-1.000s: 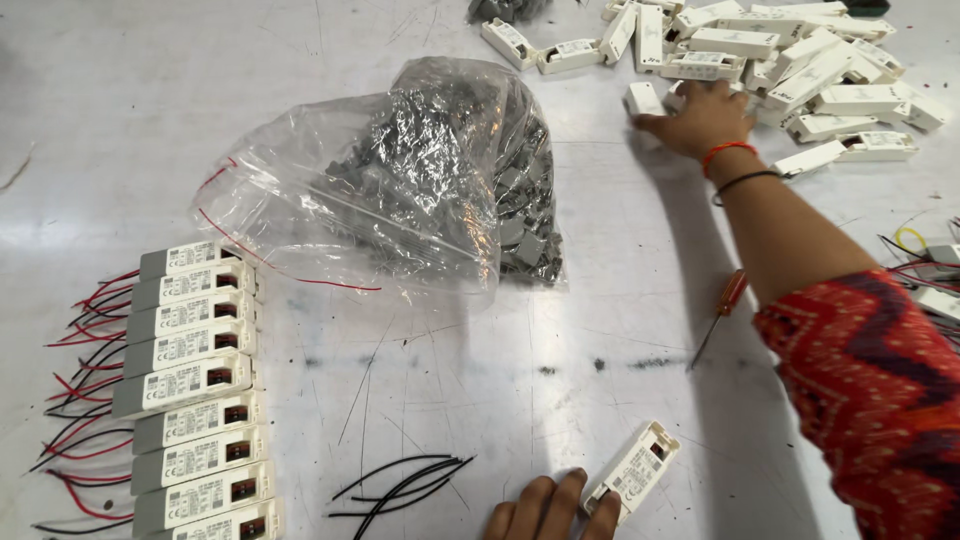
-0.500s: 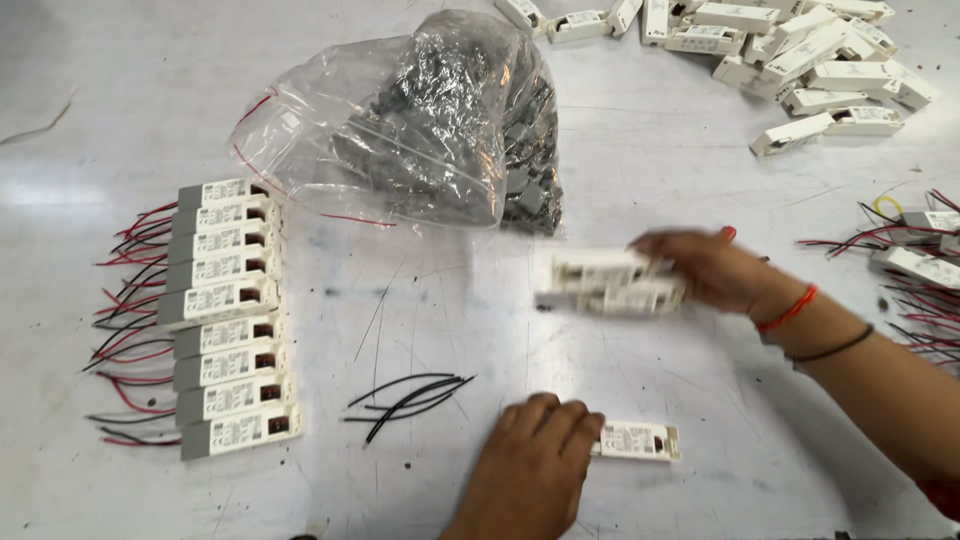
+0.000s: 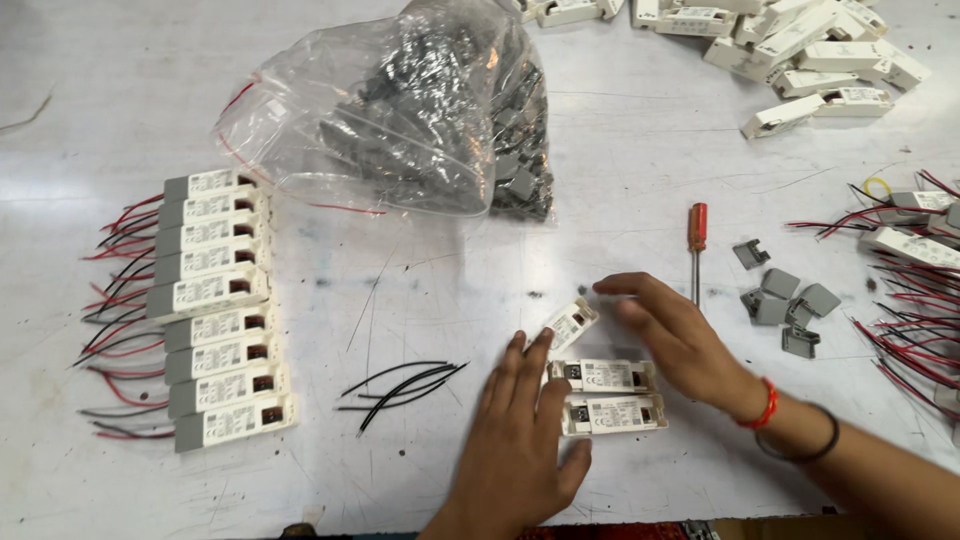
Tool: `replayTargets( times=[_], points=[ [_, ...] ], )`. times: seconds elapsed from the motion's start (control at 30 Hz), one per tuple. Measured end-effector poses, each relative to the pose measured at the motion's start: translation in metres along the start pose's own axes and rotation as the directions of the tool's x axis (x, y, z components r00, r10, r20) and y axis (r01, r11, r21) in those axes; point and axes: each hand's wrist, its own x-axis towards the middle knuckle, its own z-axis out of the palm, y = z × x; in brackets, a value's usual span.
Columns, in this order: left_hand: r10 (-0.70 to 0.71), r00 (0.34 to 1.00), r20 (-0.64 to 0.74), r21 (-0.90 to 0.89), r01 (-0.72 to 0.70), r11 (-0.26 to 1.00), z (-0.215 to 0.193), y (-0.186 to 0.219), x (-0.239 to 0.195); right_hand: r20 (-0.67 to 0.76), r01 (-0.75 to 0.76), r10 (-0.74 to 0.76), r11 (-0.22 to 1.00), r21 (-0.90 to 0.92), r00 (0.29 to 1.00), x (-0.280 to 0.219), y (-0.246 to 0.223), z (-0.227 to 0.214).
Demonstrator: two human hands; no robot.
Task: The person assembles small white electrical components by inserting red and black wires into terminals and securing them with a screwdriver. They then attach gray plastic covers to the wired units and stack the finished assemblies on the table.
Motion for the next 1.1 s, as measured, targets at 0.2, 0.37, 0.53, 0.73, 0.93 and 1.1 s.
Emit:
replayTargets(
  times=[0.2, 0.37, 0.53, 0.73, 0.93, 1.1],
  points=[
    [0.032, 0.999, -0.006, 0.0, -0.032, 0.999, 0.008, -0.008, 0.01, 0.006, 0.009, -0.011, 0.963, 0.268, 1.0, -0.022, 0.007, 0.028],
    [0.057, 0.996, 0.07, 0.074, -0.062, 0.995, 0.021, -0.02, 0.007, 0.128, -0.043, -0.004, 0.93, 0.364, 0.992, -0.02, -0.004, 0.019],
    [0.139, 0.983, 0.118, 0.139, -0.155, 0.978, 0.052, -0.046, -0.002, 0.195, 0.08, -0.086, 0.996, 0.038, 0.977, 0.001, 0.022, -0.041],
    [0.168, 0.986, -0.011, 0.185, -0.163, 0.969, 0.086, -0.075, -0.024, -0.349, -0.054, -0.136, 0.873, -0.484, 0.927, 0.102, 0.123, -0.197],
    [0.155, 0.983, -0.103, 0.242, -0.126, 0.962, 0.112, -0.081, -0.022, -0.299, -0.243, -0.044, 0.479, -0.843, 0.953, 0.129, 0.177, -0.267],
    [0.152, 0.987, -0.045, 0.274, -0.134, 0.952, 0.092, -0.068, -0.02, -0.399, -0.348, 0.089, 0.682, -0.643, 0.913, 0.124, 0.13, -0.239]
  ],
)
